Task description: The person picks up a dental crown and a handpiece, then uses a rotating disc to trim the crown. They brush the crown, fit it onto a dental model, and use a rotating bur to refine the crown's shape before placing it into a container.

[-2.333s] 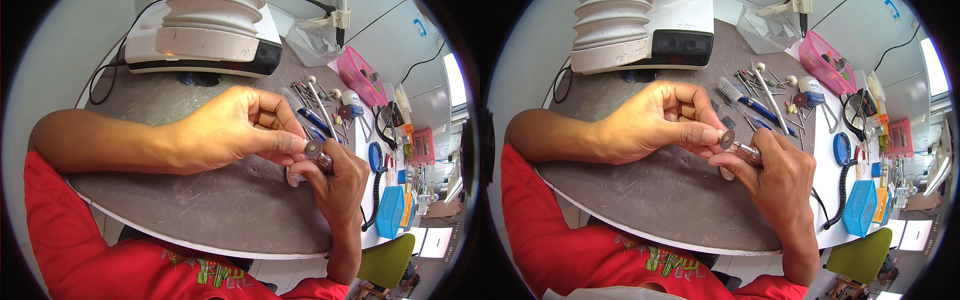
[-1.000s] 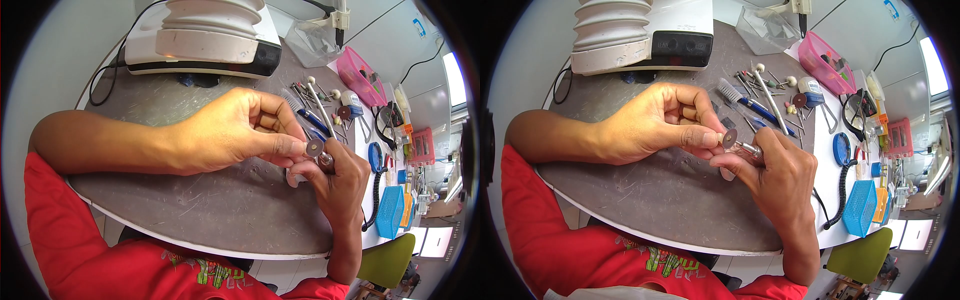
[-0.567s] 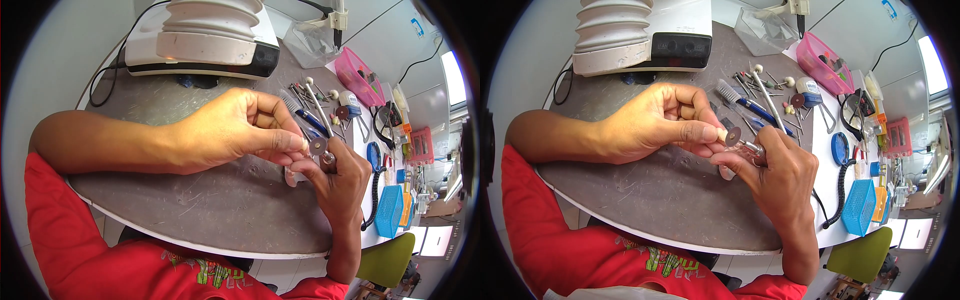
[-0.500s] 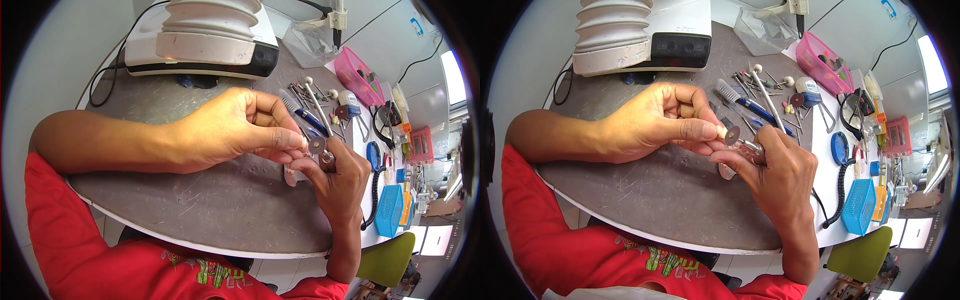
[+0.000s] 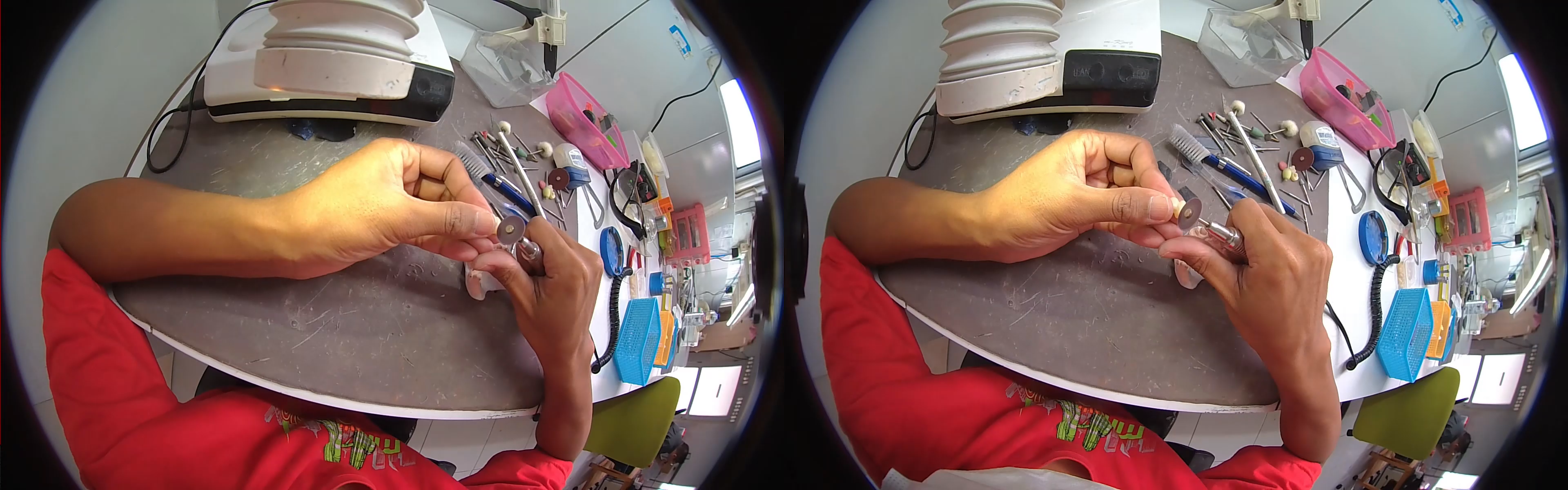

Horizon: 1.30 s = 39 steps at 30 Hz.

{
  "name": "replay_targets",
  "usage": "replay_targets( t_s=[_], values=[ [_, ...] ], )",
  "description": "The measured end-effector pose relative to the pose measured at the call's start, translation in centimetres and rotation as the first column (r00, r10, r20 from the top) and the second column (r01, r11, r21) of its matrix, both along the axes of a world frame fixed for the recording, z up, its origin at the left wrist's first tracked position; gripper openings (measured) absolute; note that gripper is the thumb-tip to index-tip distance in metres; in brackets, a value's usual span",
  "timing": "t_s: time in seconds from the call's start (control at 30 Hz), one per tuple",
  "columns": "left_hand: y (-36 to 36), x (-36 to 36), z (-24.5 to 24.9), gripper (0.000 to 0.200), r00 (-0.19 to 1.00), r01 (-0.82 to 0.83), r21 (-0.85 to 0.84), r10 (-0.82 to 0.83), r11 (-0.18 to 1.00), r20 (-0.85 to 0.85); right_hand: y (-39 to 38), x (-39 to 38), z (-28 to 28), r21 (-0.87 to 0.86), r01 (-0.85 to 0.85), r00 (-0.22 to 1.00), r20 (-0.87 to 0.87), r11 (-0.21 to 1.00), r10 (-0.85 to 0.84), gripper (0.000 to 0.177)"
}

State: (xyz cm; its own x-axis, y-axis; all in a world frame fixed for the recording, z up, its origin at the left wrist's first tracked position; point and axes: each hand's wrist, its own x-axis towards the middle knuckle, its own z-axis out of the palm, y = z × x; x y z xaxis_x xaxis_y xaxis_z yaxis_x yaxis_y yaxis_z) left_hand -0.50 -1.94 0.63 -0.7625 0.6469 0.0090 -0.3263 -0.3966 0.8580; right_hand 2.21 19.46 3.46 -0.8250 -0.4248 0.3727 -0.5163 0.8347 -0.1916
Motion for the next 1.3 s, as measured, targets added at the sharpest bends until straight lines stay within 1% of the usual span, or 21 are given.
replay_targets(
  t_s=[0.3,0.4,0.47,0.67,0.97,1.3],
  values=[
    [-0.03,-0.04,-0.12,0.018,1.0,0.021,0.027,-0.021,0.999,0.001,-0.02,-0.05,0.0,0.02,-0.004,1.0,0.009,1.0,0.003,0.052],
    [0.04,0.0,-0.15,0.018,1.0,0.003,0.018,-0.003,1.0,0.008,0.01,-0.07,-0.15,0.009,-0.004,1.0,0.004,1.0,0.004,0.052],
    [0.06,0.01,-0.1,0.019,1.0,-0.008,0.018,0.008,1.0,0.015,0.01,-0.05,-0.2,-0.041,0.016,1.0,0.013,0.999,-0.016,0.052],
    [0.07,-0.02,-0.15,0.019,1.0,-0.004,0.011,0.004,1.0,0.012,0.0,-0.09,-0.09,0.008,0.005,1.0,0.0,1.0,-0.005,0.052],
    [0.07,-0.03,-0.18,0.017,1.0,0.006,0.028,-0.006,1.0,0.005,-0.01,-0.12,-0.14,-0.003,-0.009,1.0,0.017,1.0,0.009,0.051],
    [0.06,-0.02,-0.12,0.018,1.0,0.003,-0.01,-0.003,1.0,-0.005,0.06,-0.09,0.03,-0.006,0.013,1.0,0.013,1.0,-0.013,0.053]
  ],
)
